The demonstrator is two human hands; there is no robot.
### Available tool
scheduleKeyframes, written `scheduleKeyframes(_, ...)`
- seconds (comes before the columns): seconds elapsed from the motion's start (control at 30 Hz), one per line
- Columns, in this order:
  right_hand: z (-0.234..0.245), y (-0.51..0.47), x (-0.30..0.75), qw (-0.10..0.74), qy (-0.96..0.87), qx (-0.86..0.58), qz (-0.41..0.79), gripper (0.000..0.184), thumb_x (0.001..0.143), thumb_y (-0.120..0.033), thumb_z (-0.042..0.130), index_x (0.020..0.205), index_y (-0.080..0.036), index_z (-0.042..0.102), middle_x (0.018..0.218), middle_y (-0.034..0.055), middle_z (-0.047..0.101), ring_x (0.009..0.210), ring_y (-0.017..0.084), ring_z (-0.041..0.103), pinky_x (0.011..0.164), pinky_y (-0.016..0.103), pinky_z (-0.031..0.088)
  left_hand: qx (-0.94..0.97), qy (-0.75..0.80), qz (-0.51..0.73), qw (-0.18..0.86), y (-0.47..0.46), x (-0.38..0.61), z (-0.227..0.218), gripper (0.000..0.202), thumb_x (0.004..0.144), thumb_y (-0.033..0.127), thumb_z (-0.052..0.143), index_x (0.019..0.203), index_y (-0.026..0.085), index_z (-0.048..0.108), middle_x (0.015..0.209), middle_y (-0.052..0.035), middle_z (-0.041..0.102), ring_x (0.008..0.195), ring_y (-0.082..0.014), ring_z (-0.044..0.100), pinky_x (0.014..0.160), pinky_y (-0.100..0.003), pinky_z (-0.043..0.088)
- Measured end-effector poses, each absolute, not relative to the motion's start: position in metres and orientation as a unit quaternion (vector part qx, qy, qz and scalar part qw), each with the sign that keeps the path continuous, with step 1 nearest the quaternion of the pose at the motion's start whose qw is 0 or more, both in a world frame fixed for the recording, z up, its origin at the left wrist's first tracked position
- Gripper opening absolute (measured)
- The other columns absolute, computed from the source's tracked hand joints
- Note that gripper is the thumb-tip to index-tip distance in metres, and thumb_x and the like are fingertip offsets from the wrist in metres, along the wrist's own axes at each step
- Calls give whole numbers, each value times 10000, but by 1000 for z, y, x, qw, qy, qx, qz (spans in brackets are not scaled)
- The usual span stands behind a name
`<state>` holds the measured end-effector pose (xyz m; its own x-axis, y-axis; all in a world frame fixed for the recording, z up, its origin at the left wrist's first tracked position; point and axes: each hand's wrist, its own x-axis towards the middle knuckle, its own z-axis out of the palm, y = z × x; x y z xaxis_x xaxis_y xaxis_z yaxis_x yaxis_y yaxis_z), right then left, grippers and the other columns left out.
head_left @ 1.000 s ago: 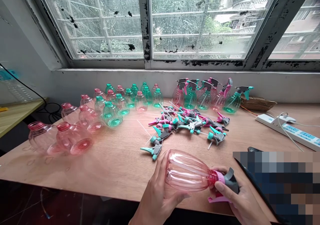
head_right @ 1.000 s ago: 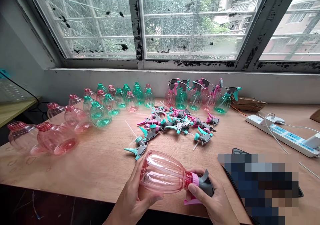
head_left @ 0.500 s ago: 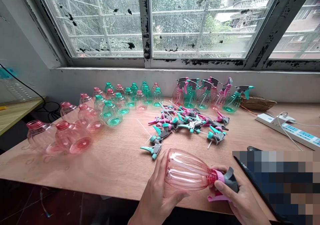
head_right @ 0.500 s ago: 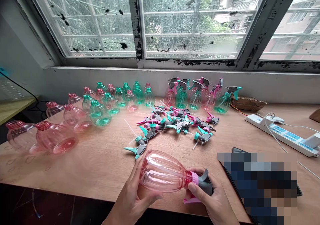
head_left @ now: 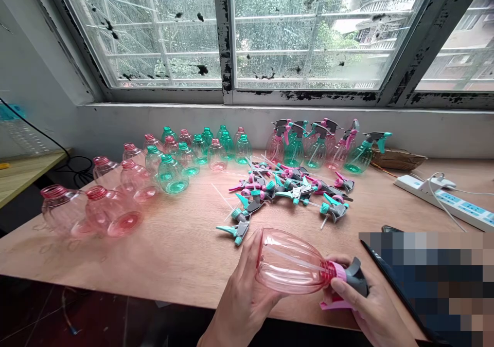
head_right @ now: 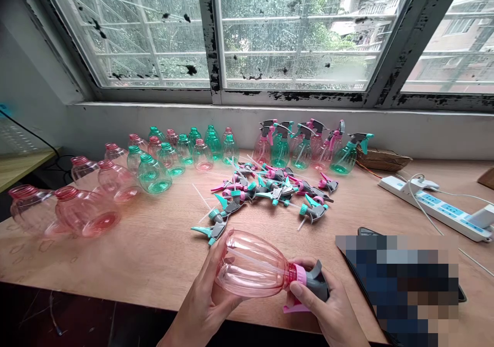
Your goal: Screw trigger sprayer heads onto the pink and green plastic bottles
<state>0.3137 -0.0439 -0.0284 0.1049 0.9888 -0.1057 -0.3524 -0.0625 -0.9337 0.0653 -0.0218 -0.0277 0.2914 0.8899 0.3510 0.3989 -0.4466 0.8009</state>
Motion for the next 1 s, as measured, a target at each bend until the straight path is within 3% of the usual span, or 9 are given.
scheduleKeyframes(0.37,-27,-44,314,577,-352,-463,574,417,705,-441,979,989,-201,790,666,17,802,536,195,745,559,320,684,740,429,414,313,-25,65,-29,996,918,540,737,1666,440,86,1757,-96,264,1596,-394,300,1267,-640,321)
scheduleKeyframes(0.5,-28,-44,314,578,-355,-463,571,417,718,-443,969,1001,-198,783,653,17,795,536,199,739,561,330,682,743,425,406,321,-23,65,-28,972,917,556,727,1671,388,138,1757,-120,250,1597,-389,299,1263,-608,350)
scheduleKeyframes(0.67,-29,-44,315,581,-355,-460,570,397,730,-440,963,1005,-214,787,680,7,803,552,186,743,575,294,670,736,436,409,319,-22,65,-26,984,889,554,761,1661,404,168,1731,-108,300,1583,-385,327,1267,-596,348)
scheduleKeyframes(0.83,-31,-43,316,571,-362,-468,569,392,727,-449,963,1006,-231,795,701,4,811,562,171,744,574,250,655,713,440,417,351,-24,67,-22,980,859,592,772,1650,365,240,1687,-117,349,1498,-379,469,1225,-529,440)
scheduleKeyframes(1.0,-33,-44,317,572,-370,-464,566,391,725,-429,969,1021,-236,802,733,12,818,585,188,752,592,290,687,697,439,440,357,-24,67,-19,942,828,626,786,1609,331,349,1633,-112,420,1491,-372,464,1238,-513,417)
